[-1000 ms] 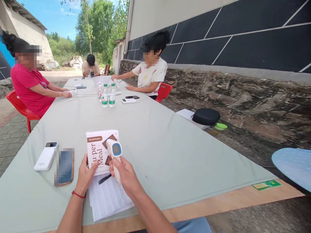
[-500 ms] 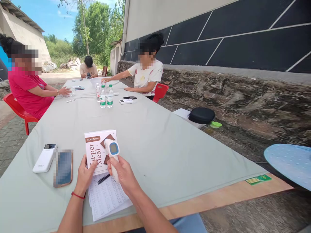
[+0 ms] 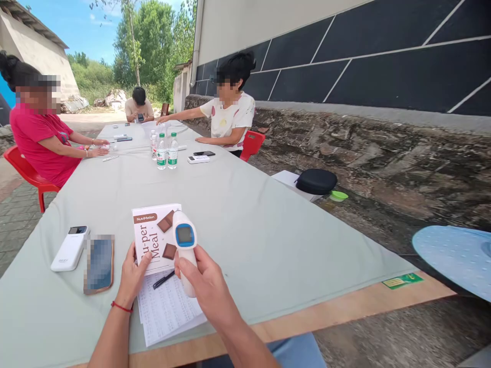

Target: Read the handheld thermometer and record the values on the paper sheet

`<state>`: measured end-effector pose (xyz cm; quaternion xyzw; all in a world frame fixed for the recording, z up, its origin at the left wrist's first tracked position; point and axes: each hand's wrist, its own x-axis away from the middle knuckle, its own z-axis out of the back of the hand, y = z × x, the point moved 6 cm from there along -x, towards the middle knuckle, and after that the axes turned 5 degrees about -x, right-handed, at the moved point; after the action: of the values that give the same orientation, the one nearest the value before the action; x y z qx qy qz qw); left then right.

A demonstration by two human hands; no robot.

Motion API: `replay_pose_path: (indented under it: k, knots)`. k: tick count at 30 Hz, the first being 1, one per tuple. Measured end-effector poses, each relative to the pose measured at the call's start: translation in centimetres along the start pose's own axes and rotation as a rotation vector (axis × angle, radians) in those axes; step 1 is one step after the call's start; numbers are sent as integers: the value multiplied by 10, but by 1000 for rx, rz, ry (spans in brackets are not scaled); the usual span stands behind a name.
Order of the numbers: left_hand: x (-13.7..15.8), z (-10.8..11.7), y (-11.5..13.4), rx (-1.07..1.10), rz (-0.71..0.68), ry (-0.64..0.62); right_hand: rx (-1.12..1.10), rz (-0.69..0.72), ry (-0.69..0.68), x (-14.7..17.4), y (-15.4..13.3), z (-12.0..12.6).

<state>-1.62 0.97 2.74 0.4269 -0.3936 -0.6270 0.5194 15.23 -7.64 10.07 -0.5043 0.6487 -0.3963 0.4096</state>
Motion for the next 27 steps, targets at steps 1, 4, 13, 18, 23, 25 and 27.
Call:
replay_pose_path:
  k: [1, 4, 13, 18, 23, 25, 27]
  knots:
    - [0, 0, -1, -1, 5, 3, -4, 27, 5, 3, -7, 1]
    - [-1, 1, -4, -12, 26, 13, -24, 70, 32, 12, -26, 8]
    - [-2, 5, -2, -9, 63, -13, -50, 102, 92, 28, -43, 18]
    - [-1, 5, -2, 28, 85, -10, 252, 116, 203, 7, -24, 52]
    - [0, 3, -2, 44, 88, -21, 914, 21, 429, -18, 30, 144]
    - [1, 3, -2, 23, 79, -16, 1135, 21, 394, -21, 49, 175]
    - [2, 2, -2, 0, 69, -26, 1307, 27, 334, -20, 62, 195]
